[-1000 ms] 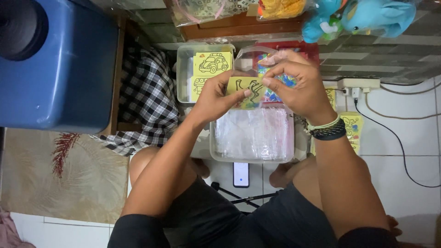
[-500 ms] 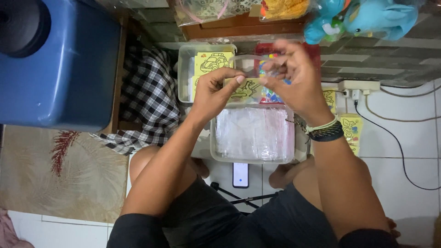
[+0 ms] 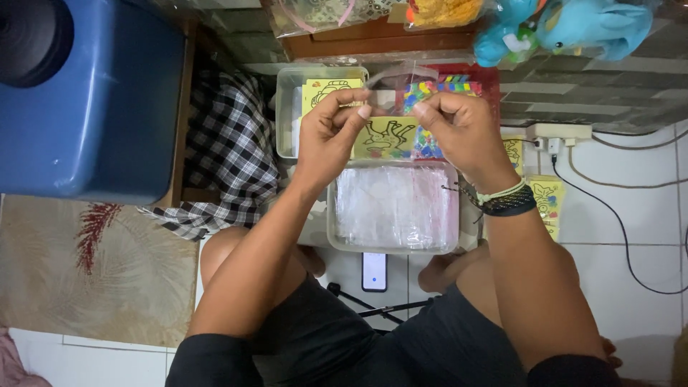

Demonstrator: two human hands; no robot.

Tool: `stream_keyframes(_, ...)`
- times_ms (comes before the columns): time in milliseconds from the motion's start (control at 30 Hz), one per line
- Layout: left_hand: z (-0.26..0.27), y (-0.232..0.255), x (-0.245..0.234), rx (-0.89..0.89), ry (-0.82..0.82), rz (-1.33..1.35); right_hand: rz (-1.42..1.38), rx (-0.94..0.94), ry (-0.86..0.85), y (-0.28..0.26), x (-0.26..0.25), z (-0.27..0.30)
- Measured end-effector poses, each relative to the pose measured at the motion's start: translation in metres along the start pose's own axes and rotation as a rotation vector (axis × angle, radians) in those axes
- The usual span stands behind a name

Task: The person places printed cards and small colorful blocks into plastic bags while seated on the floor.

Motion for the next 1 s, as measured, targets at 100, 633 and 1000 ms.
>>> stream_keyframes(100, -0.003, 0.009, 0.001, 0.022, -0.009, 0.025, -0.042, 0.032, 0.012, -0.005, -0.002, 0.004)
stream_keyframes(633, -0.007, 0.032, 0.005, 0.286, -0.134, -0.141, -0.236, 0.086, 0.032, 0.007, -0.002, -0.001)
stream_keyframes(1000, -0.010, 0.005, -0.013, 0.111, -0.095, -0.165, -0.059, -0.145, -0.018, -0.018, 0.009, 0.006)
Point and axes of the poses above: each hand's wrist, its own z-axis away from the middle knuckle, its own x-axis out of the palm, y = z × x, the point moved 9 cm from there along -z, towards the middle knuckle, and after that the axes turned 15 degrees about x, right-handed, at the moved point
